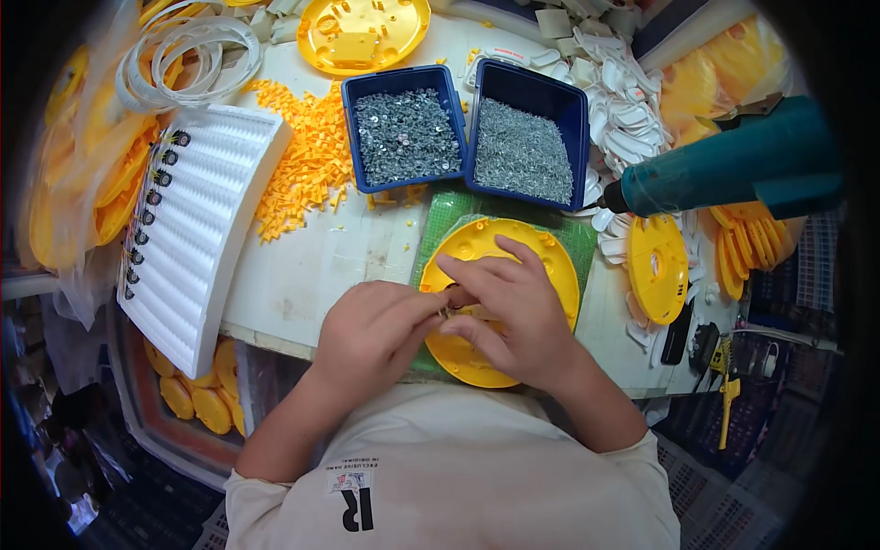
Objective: Assembling plastic toy parts using a soldering iron and an electric screwdriver at a factory workbench.
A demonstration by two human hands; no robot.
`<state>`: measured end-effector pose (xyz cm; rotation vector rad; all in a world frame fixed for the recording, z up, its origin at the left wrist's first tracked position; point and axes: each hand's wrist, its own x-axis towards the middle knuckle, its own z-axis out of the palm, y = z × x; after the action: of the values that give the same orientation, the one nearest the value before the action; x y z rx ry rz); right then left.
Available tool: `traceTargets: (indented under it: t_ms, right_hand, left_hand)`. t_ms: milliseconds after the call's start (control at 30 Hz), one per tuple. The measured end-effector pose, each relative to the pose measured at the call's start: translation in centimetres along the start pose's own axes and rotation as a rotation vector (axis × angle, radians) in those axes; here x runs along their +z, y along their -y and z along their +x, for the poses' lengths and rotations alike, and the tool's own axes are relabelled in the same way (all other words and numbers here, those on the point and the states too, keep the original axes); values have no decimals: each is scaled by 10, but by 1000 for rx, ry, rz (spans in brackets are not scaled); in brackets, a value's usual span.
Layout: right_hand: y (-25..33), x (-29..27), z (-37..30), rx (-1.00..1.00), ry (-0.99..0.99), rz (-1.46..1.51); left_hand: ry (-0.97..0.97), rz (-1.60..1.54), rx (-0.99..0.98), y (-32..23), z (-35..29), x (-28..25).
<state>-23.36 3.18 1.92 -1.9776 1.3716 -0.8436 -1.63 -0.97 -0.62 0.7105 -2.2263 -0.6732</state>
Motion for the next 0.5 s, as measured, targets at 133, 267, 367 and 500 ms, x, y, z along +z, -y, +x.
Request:
traceTargets:
  t_ms: [133, 267, 367, 500]
  right_hand:
    - [4, 0, 0, -141, -50, -289]
    - [-1, 10, -3, -170, -107, -338]
    - [-3, 13, -1, -97, -140, -298]
    - [-2, 19, 5, -95, -118, -305]
  left_hand:
    - [11, -381, -482, -4, -11, 7]
    - [3, -688, -725, -4, -16, 13]
    - [-59, -469, -645, 6, -22, 16]
    - [-109, -656, -796, 10, -17, 20]
